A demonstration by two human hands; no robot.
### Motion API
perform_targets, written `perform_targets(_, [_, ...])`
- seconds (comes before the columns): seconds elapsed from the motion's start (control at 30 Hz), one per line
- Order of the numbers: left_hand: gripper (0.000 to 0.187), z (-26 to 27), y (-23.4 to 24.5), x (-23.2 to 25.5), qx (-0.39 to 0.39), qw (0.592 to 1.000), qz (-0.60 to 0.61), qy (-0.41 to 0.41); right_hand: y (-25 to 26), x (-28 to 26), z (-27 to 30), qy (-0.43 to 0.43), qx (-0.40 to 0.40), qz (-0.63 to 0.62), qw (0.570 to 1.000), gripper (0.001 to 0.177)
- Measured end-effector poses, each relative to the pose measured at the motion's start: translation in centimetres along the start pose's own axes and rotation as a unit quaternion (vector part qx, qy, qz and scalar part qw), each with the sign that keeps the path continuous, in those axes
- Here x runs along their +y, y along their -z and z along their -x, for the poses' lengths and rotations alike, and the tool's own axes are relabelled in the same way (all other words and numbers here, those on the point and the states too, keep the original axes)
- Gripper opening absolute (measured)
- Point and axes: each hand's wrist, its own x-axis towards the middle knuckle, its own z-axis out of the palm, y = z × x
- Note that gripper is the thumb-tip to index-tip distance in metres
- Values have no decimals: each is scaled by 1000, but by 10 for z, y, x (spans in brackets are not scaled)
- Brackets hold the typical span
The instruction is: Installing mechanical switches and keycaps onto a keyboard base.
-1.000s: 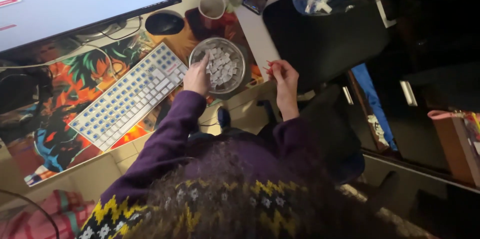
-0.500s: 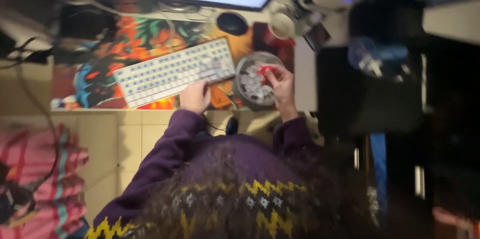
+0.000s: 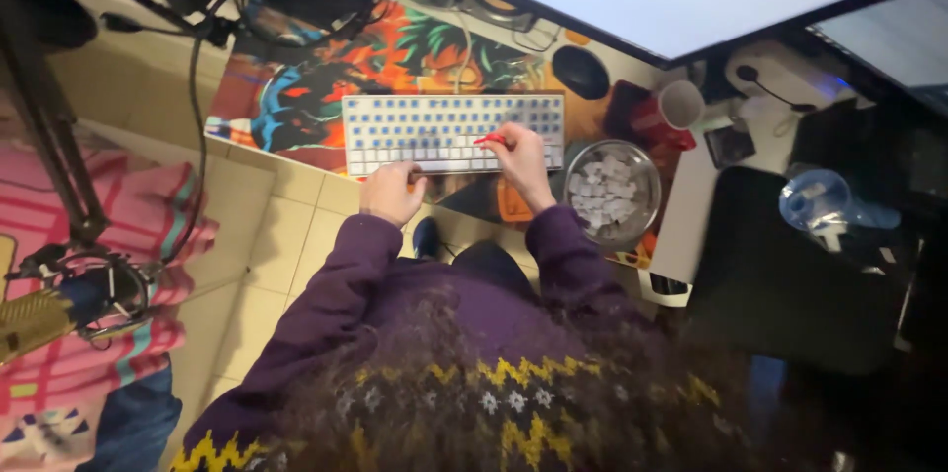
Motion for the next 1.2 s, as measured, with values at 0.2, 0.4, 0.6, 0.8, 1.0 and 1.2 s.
perform_targets(0.2, [24, 3, 12, -12, -47, 999, -1, 20, -30, 2, -22, 145, -33, 86, 985, 10])
perform_targets(0.4, [20, 2, 6, -28, -36, 999, -12, -5, -39, -8, -29, 166, -60, 132, 975, 8])
perform_targets(0.6, [19, -2, 6, -30, -29, 999, 16, -14, -45, 0, -27, 174, -71, 203, 961, 9])
perform_targets(0.8, [19, -2, 4, -30, -39, 999, 23, -3, -64, 7, -16, 183, -47, 237, 953, 9])
perform_targets(1.0, [29, -33, -26, -24, -5, 990, -57, -126, -60, 6, -16, 201, -35, 224, 953, 14])
perform_targets(1.2, [45, -78, -95, -32, -31, 979, -154, -132, -60, 18, -12, 178, -23, 234, 956, 13])
